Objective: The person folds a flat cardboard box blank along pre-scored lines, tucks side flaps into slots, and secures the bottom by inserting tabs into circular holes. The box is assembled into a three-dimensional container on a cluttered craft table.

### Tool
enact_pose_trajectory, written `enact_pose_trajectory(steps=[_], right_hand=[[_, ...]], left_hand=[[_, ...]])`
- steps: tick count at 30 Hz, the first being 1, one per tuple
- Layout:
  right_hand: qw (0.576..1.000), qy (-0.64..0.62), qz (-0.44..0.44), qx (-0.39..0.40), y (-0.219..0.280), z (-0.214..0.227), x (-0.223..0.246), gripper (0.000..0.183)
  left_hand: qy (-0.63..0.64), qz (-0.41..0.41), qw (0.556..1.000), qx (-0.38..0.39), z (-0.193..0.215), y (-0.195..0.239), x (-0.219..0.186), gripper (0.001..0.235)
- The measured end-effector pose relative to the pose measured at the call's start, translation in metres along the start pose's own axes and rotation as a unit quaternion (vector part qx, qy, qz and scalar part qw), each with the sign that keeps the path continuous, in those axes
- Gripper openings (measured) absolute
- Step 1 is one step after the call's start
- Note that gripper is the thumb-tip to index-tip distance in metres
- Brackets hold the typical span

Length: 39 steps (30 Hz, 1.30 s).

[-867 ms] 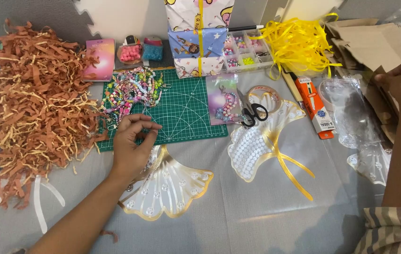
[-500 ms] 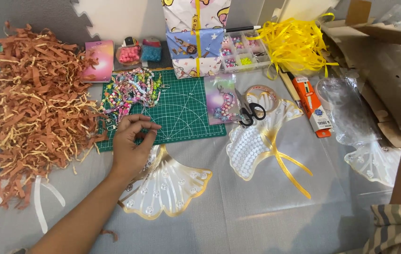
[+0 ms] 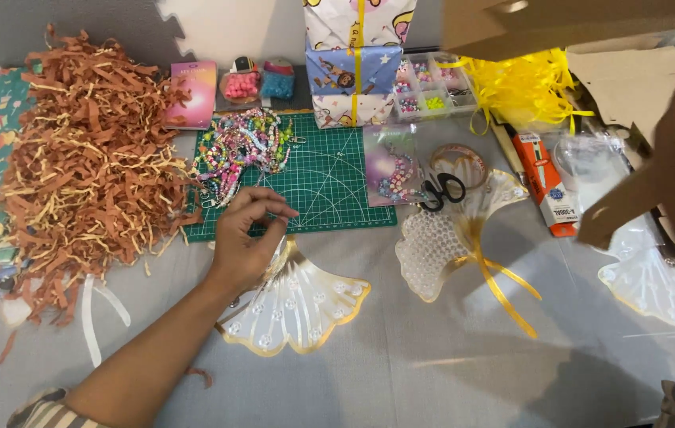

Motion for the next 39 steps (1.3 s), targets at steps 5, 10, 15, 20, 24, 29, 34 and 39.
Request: enact_pose_trajectory(steps=[5, 10, 15, 20, 24, 29, 34, 39], right_hand=[[0.988, -0.064, 0.106, -0.097, -0.027, 0.206, 0.222, 0.022], [0.915, -0.091, 0.366, -0.146, 0.002, 0.236, 0.343, 0.011], [0.889, -0.244, 0.382, -0.066, 0.045, 0.204, 0.371, 0.019], [0.812, -0.468, 0.330, 0.115, 0.050, 0.143, 0.355, 0.061], [0.901, -0.357, 0.203, 0.143, 0.029, 0.075, 0.302, 0.051], [0.924, -0.331, 0.085, 0.170, 0.037, 0.010, 0.257, 0.056], [0.925, -0.274, 0.045, 0.258, 0.054, -0.026, 0.261, 0.053], [0.953, -0.270, 0.059, 0.122, 0.045, -0.003, 0.255, 0.035]], left_hand=[[0.058, -0.104, 0.986, 0.118, -0.013, 0.012, -0.045, 0.039], [0.202, -0.002, 0.970, 0.137, 0.004, 0.006, -0.025, 0.088], [0.273, 0.136, 0.952, 0.027, 0.044, -0.025, 0.055, 0.079], [0.353, 0.264, 0.892, -0.097, 0.068, -0.035, 0.135, 0.071], [0.484, 0.251, 0.837, 0.042, 0.054, -0.029, 0.080, 0.079], [0.222, 0.307, 0.910, 0.168, 0.054, -0.009, 0.029, 0.088], [0.017, 0.170, 0.975, 0.140, 0.056, -0.011, 0.061, 0.074], [0.017, 0.119, 0.989, 0.081, 0.075, -0.023, 0.056, 0.062]])
Point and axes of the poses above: each hand's wrist, its own y-axis away from the middle knuckle, its own z-axis out of the back of the hand, x = y × z, the point moved 9 cm from there along -y, towards the middle knuckle, and after that the axes turned 5 degrees about -y, right-handed, at the moved point
